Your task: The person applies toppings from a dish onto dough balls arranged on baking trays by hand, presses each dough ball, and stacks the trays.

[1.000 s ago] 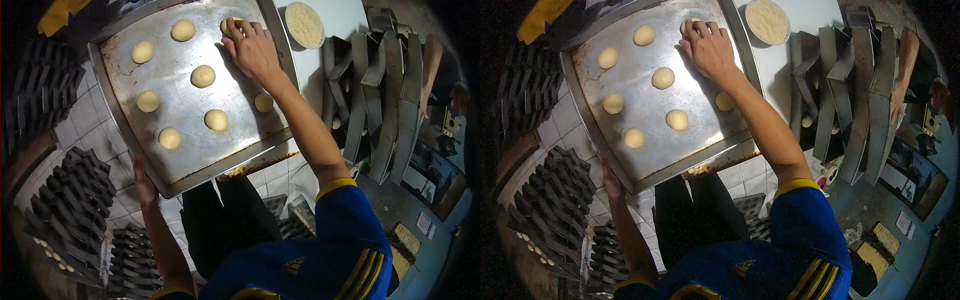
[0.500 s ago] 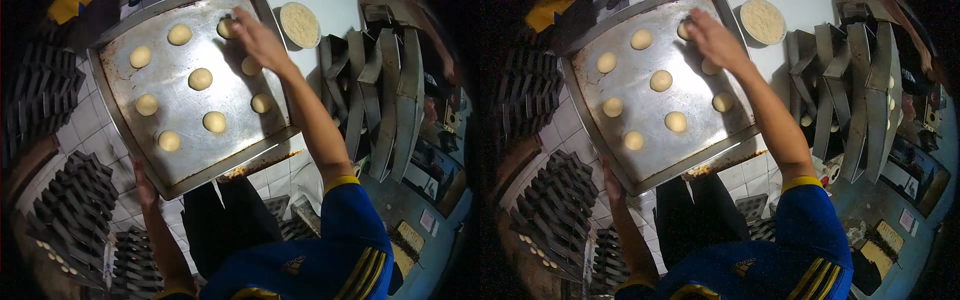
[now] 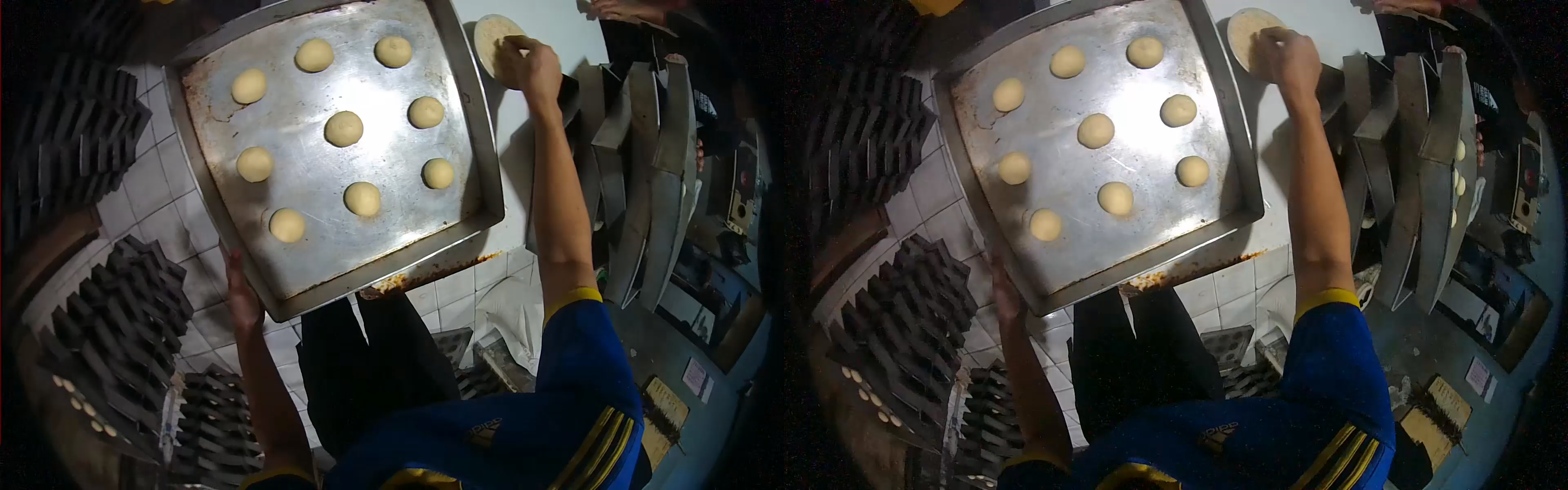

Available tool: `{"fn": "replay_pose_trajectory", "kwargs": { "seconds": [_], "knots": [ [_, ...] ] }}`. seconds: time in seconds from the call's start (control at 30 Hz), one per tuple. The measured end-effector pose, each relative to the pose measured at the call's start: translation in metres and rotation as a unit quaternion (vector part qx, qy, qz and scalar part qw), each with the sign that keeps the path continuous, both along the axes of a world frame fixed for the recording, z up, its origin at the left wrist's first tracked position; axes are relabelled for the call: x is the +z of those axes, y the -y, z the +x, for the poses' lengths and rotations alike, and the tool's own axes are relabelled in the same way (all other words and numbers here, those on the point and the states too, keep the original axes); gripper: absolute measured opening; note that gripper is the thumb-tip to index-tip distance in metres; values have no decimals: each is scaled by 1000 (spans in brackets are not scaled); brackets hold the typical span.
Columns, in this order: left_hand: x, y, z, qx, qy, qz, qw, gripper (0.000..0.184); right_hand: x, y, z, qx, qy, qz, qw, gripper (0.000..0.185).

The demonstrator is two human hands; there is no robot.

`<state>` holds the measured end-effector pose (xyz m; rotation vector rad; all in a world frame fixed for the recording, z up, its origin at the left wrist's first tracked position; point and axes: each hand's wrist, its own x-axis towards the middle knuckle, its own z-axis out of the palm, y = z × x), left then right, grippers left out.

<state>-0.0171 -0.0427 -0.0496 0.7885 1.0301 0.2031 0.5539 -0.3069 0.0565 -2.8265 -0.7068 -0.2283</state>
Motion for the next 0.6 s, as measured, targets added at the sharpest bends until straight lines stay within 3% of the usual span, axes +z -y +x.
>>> {"fn": "replay_pose_trajectory", "kwargs": {
  "seconds": [0.03, 0.1, 0.13, 0.27, 0.37, 0.5, 0.57, 0.6],
  "knots": [
    [-7, 0, -4, -3, 10, -1, 1000, 81, 0, 1, 6, -65, -78, 57, 993, 32],
    [-9, -1, -6, 3, -24, -19, 1000, 87, -5, 2, 14, -42, -161, 224, 960, 36],
    [0, -1, -1, -15, -19, -7, 1000, 91, -5, -1, 10, -56, -268, 326, 905, 41],
    [6, 3, 3, -40, -64, 45, 996, 94, 21, -57, -49, -44, -395, 320, 860, 42],
    [21, 5, 12, -27, -65, 34, 997, 95, 2, -105, -81, 124, -372, 299, 870, 39],
    [40, 5, 26, -38, -50, 42, 997, 97, -14, -169, -117, 224, -244, 218, 918, 28],
    [43, 7, 29, -29, -62, 58, 996, 99, -17, -194, -132, 235, -126, 177, 947, 19],
    [42, 7, 28, -29, -62, 57, 996, 99, -16, -200, -134, 235, -127, 176, 947, 19]
  ]
}}
